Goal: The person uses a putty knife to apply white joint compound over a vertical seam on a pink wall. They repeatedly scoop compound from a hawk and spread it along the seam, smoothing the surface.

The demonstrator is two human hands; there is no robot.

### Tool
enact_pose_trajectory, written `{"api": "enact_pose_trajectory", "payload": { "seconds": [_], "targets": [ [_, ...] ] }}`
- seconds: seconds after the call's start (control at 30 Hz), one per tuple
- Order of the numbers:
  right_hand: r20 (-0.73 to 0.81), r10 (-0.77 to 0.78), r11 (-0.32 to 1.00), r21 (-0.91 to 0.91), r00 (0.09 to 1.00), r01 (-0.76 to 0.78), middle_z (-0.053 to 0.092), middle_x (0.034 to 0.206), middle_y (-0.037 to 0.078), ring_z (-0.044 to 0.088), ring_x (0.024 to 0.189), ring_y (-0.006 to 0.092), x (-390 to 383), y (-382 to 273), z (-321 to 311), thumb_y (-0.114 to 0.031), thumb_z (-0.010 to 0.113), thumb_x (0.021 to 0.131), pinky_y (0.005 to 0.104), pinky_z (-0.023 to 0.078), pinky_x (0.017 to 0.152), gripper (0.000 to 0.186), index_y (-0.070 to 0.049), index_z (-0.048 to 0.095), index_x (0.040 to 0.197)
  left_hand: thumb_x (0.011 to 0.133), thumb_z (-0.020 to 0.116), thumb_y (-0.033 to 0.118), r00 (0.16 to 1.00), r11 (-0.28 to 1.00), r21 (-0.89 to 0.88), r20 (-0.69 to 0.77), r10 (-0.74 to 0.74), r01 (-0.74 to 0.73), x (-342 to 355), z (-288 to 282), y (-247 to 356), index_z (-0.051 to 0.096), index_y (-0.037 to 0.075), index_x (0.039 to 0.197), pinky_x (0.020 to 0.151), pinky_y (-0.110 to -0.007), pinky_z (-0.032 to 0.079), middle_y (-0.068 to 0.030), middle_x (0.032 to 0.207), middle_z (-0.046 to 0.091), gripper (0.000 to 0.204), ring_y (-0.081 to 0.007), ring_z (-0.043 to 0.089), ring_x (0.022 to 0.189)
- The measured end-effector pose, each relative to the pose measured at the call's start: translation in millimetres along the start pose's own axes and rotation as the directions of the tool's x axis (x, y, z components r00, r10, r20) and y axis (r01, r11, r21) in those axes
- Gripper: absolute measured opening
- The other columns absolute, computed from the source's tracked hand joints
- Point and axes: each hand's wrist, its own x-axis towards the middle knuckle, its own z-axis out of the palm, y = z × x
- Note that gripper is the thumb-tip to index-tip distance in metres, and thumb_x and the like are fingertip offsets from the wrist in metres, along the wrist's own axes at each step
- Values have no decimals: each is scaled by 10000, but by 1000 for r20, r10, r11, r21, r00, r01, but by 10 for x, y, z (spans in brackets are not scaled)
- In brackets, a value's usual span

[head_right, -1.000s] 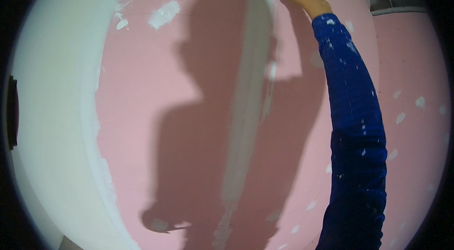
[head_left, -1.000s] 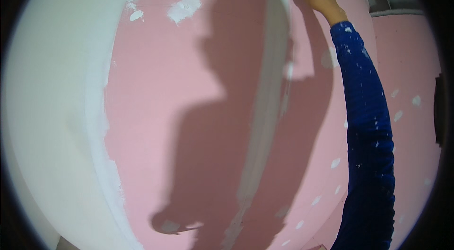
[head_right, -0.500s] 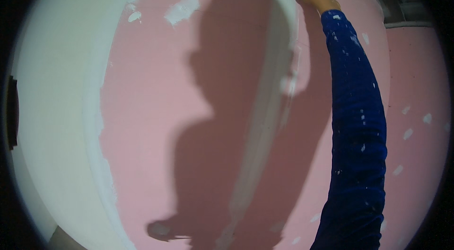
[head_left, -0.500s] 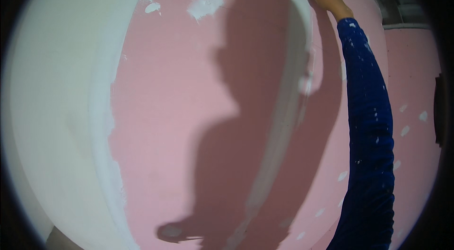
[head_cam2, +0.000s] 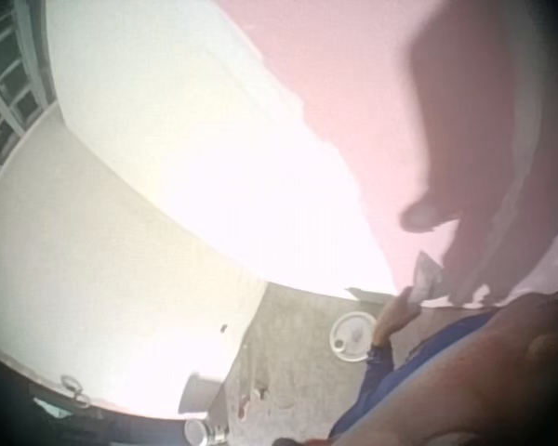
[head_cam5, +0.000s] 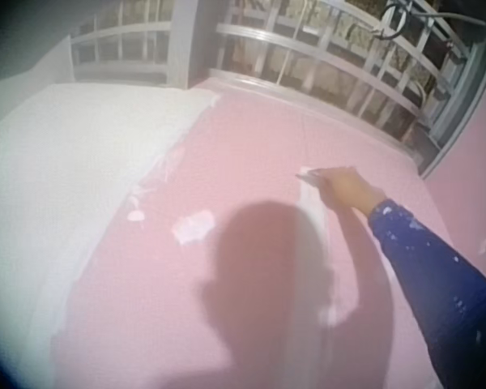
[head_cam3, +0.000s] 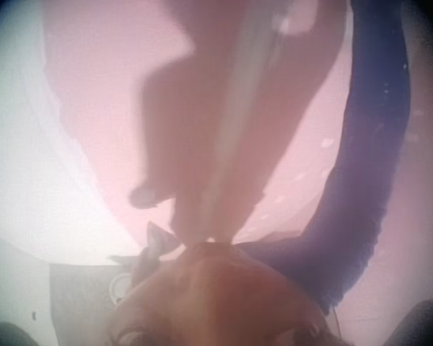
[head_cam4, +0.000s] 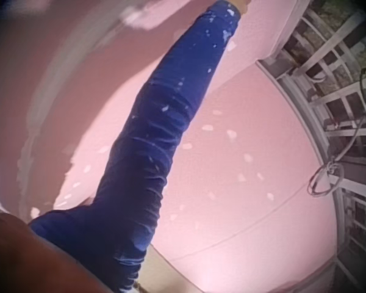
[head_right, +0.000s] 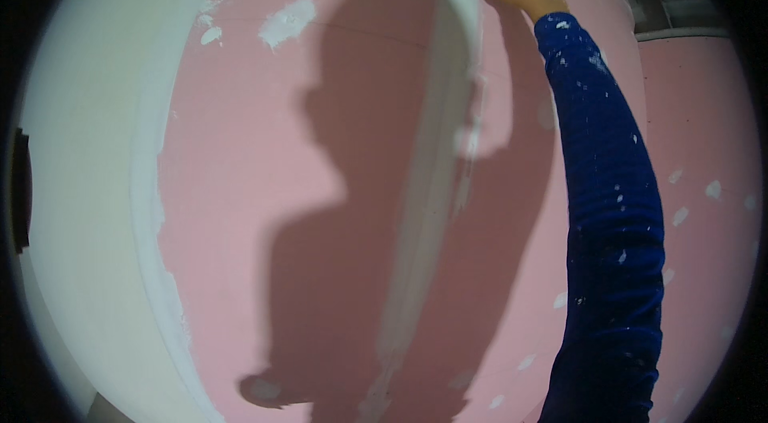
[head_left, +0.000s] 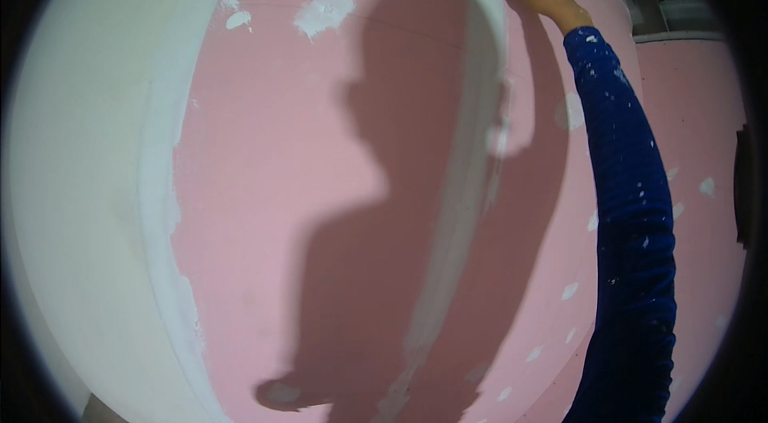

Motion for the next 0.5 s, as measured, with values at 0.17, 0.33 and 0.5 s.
{"api": "enact_pose_trajectory", "payload": {
  "seconds": [0.17,0.33,0.5],
  "targets": [
    [-90,-340,940,-48,936,337,663,1411,102,534,1360,350,14,365,-23,-23,561,937,465,387,1179,511,-204,673,1402,891,721,270,997,993,-96,-45,65,-69,-8,97,50,520,15,1434,898,-539,545,-348,1163,686,632,-499,678,1104],
    [-137,-378,926,-77,916,370,641,1448,84,477,1415,355,-15,484,27,42,551,901,453,341,1228,576,-214,679,1400,894,724,278,1000,998,-54,-6,-9,9,58,177,-96,520,9,1424,902,-535,542,-341,1159,688,628,-497,680,1088],
    [-143,-416,909,-106,898,404,597,1512,44,440,1437,355,75,545,66,15,539,924,462,287,1242,561,-255,690,1393,896,728,300,987,998,-49,-156,-44,37,112,354,-133,520,12,1422,917,-534,536,-341,1179,681,635,-494,670,1107]
  ]
}}
